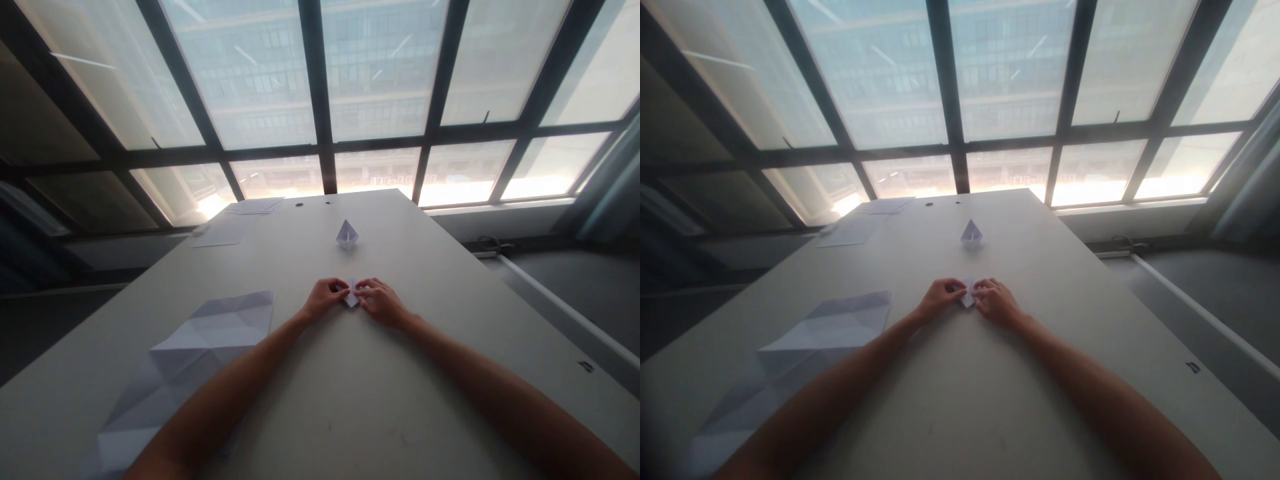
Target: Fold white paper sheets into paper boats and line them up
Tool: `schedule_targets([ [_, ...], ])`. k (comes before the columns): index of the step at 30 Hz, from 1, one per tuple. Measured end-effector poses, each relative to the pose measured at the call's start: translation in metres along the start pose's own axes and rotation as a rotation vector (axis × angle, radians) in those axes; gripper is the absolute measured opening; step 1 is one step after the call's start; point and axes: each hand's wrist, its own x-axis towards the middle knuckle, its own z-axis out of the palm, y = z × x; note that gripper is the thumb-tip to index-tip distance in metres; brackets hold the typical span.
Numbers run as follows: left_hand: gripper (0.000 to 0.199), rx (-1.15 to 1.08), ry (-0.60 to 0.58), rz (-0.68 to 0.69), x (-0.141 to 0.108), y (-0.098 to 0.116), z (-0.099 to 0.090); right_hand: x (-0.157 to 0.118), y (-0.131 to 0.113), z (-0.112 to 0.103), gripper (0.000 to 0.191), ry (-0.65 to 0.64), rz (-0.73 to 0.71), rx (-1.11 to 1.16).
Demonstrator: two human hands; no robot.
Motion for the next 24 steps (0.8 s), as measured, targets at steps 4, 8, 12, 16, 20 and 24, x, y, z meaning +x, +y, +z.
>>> schedule_targets([
  [4,0.043,-0.078,-0.03,0.007,-0.002,0.001,-0.002,0.004,0.012,0.006,0.035,0.153,0.13,0.24],
  [8,0.072,-0.258,-0.102,-0.045,-0.006,0.007,-0.003,0.009,0.02,0.003,0.039,0.056,0.189,0.503],
  [12,0.069,-0.238,-0.206,-0.034,-0.008,0.012,-0.001,0.009,0.018,-0.001,0.033,-0.049,0.179,0.605],
  [16,0.049,-0.081,-0.282,0.004,-0.007,0.011,0.002,0.008,0.015,0.006,0.041,-0.035,0.246,0.587],
  [20,0.056,-0.091,-0.311,0.0,-0.007,0.008,0.003,0.008,0.014,0.01,0.049,-0.037,0.279,0.627],
  [24,0.057,-0.137,-0.301,-0.028,-0.007,0.011,0.003,0.008,0.013,0.008,0.051,-0.025,0.302,0.689],
])
